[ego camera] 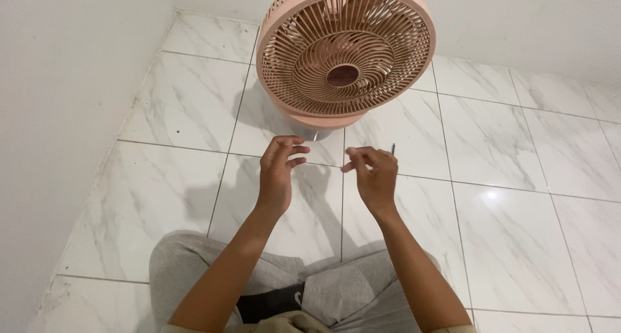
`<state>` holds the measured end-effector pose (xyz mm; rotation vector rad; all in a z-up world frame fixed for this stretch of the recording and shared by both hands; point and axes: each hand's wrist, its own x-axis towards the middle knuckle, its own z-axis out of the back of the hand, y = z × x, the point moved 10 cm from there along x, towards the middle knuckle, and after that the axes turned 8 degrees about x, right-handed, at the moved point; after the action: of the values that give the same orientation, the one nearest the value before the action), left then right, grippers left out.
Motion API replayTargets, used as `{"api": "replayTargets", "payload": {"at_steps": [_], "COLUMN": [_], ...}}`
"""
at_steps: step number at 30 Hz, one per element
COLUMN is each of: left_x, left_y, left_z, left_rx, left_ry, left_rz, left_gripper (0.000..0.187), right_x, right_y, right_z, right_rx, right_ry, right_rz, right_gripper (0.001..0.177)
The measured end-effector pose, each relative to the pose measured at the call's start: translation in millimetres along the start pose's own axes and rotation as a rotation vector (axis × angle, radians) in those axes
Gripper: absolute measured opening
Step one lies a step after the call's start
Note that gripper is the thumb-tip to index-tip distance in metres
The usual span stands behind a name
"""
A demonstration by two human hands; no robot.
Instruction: The person assembles a pink electric fan by attaching the fan blades to the motor hub, securing them with a central nut, and then fitting the rear and front protective grilles. The person uses a screwdriver to tighten the central nut and aligns the grilles by hand.
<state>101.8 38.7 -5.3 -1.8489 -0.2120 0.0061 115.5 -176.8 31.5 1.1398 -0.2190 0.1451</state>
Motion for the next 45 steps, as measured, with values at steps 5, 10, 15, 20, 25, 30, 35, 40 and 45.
{"api": "replayTargets", "payload": {"at_steps": [5,10,15,20,25,30,35,40,45], "left_x": [2,33,97,158,208,221,220,217,168], "left_y": [-29,-108,-179,-201,-181,-163,-171,-174,-198], "left_z": [-1,-13,-40,-60,-68,-61,-63,-63,-66], "left_rx": [0.283,0.738,1.192,1.330,1.380,1.202,1.207,1.182,1.376], "left_ry": [-0.026,-0.001,-0.081,-0.085,-0.043,0.009,-0.013,0.041,-0.214], "left_rz": [-0.177,-0.551,-0.858,-0.902,-0.750,-0.590,-0.645,-0.573,-0.950], "left_gripper": [0.032,0.045,0.066,0.078,0.090,0.101,0.094,0.095,0.074], "right_x": [8,35,98,172,221,230,229,236,225], "right_y": [30,63,105,136,121,110,110,100,84], "right_z": [9,46,87,88,69,61,63,64,83], "right_rx": [-0.083,-0.224,-0.386,-0.505,-0.418,-0.257,-0.356,-0.259,-0.296], "right_ry": [0.060,0.000,-0.052,-0.046,0.075,0.114,0.049,0.089,-0.095], "right_rz": [0.315,0.518,0.664,0.753,0.571,0.507,0.542,0.435,0.471], "right_gripper": [0.073,0.072,0.070,0.083,0.080,0.066,0.063,0.071,0.085]}}
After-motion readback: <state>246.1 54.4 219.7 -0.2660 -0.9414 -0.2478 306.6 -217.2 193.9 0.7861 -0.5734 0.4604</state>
